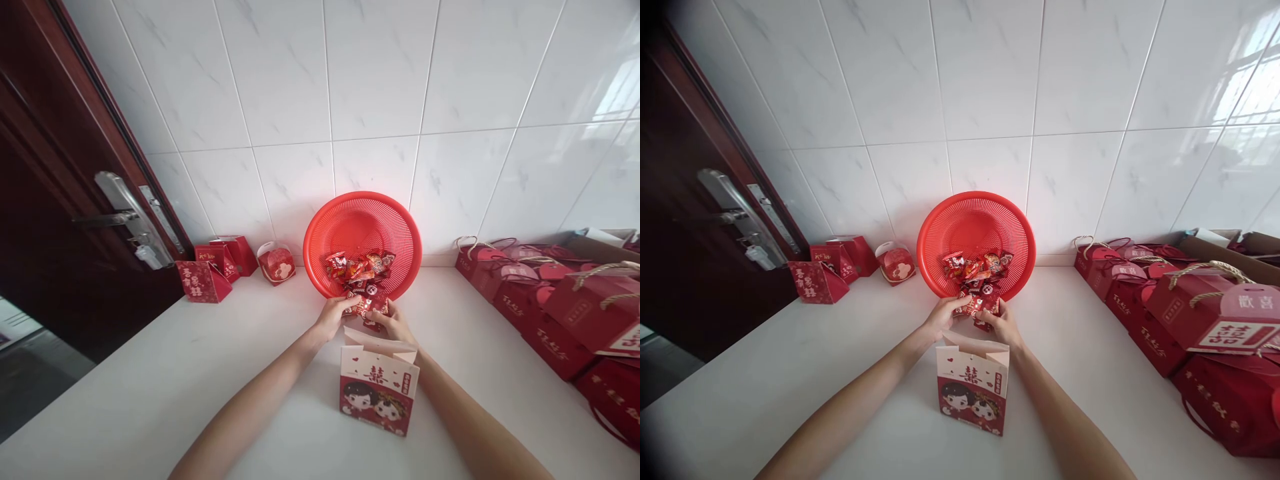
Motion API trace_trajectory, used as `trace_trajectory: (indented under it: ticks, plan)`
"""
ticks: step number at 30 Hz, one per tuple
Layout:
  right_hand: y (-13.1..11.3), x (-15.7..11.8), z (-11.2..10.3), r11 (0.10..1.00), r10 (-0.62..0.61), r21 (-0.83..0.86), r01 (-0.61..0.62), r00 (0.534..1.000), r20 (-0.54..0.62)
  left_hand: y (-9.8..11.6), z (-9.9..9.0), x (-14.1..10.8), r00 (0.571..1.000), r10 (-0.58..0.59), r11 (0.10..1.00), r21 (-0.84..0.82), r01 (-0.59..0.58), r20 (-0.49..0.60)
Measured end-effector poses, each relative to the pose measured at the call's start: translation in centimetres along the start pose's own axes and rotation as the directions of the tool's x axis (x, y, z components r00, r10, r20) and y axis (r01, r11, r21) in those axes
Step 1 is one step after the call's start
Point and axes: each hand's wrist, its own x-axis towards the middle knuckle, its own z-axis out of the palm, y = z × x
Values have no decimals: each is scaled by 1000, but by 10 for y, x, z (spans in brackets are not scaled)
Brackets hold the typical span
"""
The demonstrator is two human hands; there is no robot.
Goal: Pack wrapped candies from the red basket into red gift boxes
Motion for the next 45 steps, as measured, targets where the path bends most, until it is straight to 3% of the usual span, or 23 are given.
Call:
trace_trajectory:
  ticks: [6,11,17,21,26,32,38,45]
  plan:
    - [-8,-3,3,1000,8,-10,-8,1000,-20,-3,2,1,998,44,999,-16,-45,-46]
    - [-17,-1,9,1000,-3,2,3,999,-37,8,11,-8,989,145,989,-3,-145,-6]
    - [-46,-1,19,995,-87,40,88,996,-16,31,17,-22,915,396,901,161,-402,69]
    - [-76,-11,27,991,-133,9,133,990,37,49,23,-37,868,462,849,194,-492,182]
    - [-111,-28,33,930,-303,-168,327,940,157,73,30,-59,843,452,824,224,-520,293]
    - [-135,-46,37,814,-376,-345,468,876,302,89,35,-78,835,460,823,208,-528,302]
    - [-144,-56,41,748,-404,-459,480,877,259,90,38,-86,830,474,825,180,-535,293]
    - [-148,-64,48,622,-564,-556,552,808,171,90,37,-87,834,484,834,149,-532,265]
